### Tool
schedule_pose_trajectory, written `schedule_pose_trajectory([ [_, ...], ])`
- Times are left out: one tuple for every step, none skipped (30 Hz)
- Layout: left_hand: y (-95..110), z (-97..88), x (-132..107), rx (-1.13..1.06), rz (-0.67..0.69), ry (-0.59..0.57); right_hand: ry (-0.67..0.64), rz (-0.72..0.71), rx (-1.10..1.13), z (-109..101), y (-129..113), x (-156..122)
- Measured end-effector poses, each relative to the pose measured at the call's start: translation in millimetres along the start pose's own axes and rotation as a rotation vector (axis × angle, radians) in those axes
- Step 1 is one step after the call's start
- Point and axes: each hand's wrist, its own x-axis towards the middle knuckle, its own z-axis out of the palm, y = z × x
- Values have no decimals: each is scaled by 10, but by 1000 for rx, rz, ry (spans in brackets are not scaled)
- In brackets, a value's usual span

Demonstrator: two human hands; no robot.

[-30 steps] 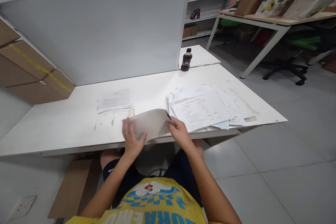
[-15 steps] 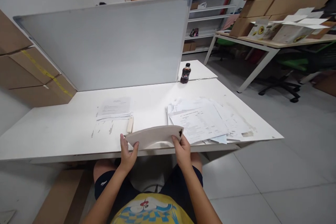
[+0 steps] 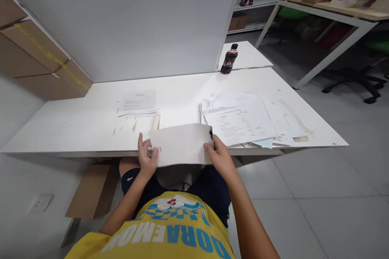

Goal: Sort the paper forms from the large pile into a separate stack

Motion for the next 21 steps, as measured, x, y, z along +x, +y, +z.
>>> schedule_pose_trajectory([
  [-5,-60,-28,-17,-45,23,-20,-10,9,-19,20,-34],
  [-25,-120,-36,-7,-83,50,-38,-12,16,-28,43,-54],
  [-57,-176,-23,26,-111,73,-51,0,20,-23,72,-58],
  [-96,-224,10,77,-121,75,-56,23,25,-2,105,-48],
  [-138,-262,60,137,-105,48,-62,54,30,34,140,-26],
  [-179,-288,123,198,-63,-8,-62,87,37,81,174,3],
  [-215,-303,194,251,-7,-83,-51,122,44,137,204,34],
  [-245,-307,268,292,52,-165,-35,155,53,196,228,64],
  [-270,-303,341,323,105,-242,-23,183,67,254,245,89],
  [-290,-292,409,347,148,-305,-11,204,85,308,254,106],
  [-308,-278,468,364,182,-352,-6,212,104,358,258,117],
  [-324,-262,517,379,206,-390,-6,207,120,402,258,123],
  [-340,-246,556,394,223,-419,-8,193,129,440,257,124],
  [-356,-232,583,410,234,-442,-8,174,128,474,256,124],
  [-373,-219,599,426,241,-459,1,159,122,503,257,125],
  [-390,-208,604,441,246,-469,18,151,115,528,259,129],
  [-407,-197,599,453,247,-472,37,151,112,548,263,136],
  [-423,-188,585,465,245,-470,57,155,113,563,269,146],
  [-438,-179,564,475,238,-464,74,155,114,573,274,159],
  [-451,-169,536,484,225,-457,84,151,112,578,279,174],
  [-463,-158,505,495,205,-448,86,143,106,577,283,190],
])
